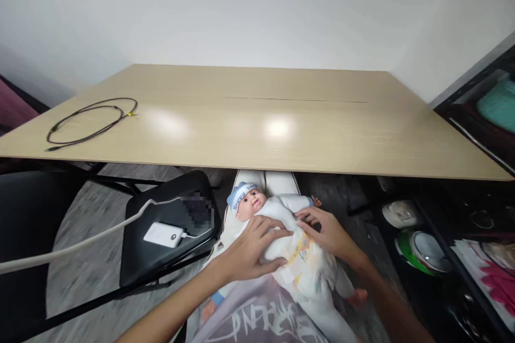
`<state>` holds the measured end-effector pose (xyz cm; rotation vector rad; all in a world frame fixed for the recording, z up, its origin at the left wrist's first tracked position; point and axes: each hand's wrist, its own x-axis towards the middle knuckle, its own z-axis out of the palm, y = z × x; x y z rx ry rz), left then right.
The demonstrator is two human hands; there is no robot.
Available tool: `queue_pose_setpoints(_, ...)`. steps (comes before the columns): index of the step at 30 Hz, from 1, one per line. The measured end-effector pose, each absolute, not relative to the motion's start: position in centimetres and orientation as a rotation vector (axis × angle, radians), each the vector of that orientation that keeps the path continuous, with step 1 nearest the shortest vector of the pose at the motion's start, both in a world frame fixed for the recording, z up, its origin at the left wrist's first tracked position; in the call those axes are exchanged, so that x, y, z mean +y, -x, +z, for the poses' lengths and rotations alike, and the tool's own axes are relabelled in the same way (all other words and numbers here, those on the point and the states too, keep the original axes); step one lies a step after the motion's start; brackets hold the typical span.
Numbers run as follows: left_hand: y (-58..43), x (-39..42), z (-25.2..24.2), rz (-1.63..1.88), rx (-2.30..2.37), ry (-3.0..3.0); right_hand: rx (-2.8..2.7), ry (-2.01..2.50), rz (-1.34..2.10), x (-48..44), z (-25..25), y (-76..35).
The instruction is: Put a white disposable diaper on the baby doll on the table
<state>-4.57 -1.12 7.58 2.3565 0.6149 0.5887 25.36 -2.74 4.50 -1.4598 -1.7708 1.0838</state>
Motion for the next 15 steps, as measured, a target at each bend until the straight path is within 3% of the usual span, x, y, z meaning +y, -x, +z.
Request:
queue_pose_setpoints(7,2.0,-2.1,8.0,0.568,0.526,-2.314,-1.857,1.518,0.961,-3.6,4.0,-27.3)
queue_pose_setpoints(15,0.2,-1.3,9.0,0.394,0.569,-2.247,-1.729,1.722,0.57,-2.4,1.0,-29.8)
